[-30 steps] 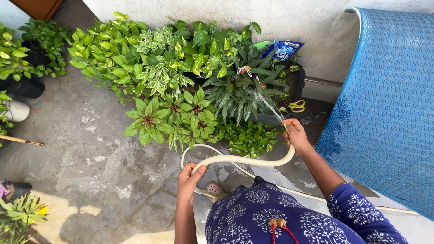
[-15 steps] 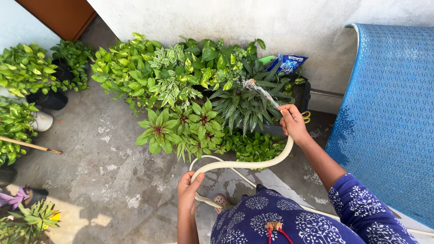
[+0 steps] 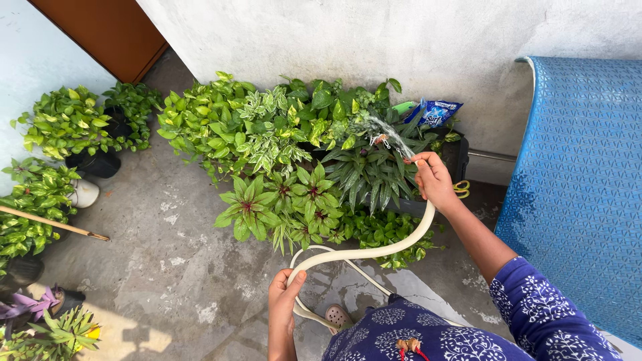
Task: The person uses a hose by hand to water various potted plants and garden sections on a balcony, moving between different clusters of vegetation.
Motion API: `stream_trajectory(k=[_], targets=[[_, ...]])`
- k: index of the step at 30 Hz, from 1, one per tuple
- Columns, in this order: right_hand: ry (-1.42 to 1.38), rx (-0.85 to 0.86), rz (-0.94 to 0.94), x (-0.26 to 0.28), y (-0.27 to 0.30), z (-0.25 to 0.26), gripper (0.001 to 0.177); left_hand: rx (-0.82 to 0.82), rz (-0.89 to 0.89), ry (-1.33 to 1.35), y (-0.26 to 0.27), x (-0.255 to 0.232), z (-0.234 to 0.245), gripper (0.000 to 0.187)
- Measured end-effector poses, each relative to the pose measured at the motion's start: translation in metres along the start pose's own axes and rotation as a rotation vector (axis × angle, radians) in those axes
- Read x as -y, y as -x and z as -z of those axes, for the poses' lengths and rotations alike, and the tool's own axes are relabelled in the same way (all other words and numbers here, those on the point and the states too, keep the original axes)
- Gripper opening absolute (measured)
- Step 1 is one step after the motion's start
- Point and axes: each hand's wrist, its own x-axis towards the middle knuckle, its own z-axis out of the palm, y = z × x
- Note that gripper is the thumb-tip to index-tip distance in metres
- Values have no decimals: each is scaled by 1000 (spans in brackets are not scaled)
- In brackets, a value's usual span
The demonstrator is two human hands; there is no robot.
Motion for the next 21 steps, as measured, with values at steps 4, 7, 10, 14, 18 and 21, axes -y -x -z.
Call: stream_trajectory(k=[4,7,10,14,18,21], targets=[[-1,10,-9,4,-11,-8,18,1,-12,28,0,-3,3,25],[-1,27,9,9,-19,-16,19,-25,-22,31,-4,-5,3,25],[-8,32,9,11,-24,-25,18,-39,-41,35,-6,-6,5,26],[-10,63,-17,9,-27,-32,18,-55,-49,62,-5,-6,9,25],[46,71,-35,7,-30,-42,19,-61,-90,80,1,-3,18,26],[24,75,-67,7,-33,-51,19,-85,-85,79,4,-1,22,25]])
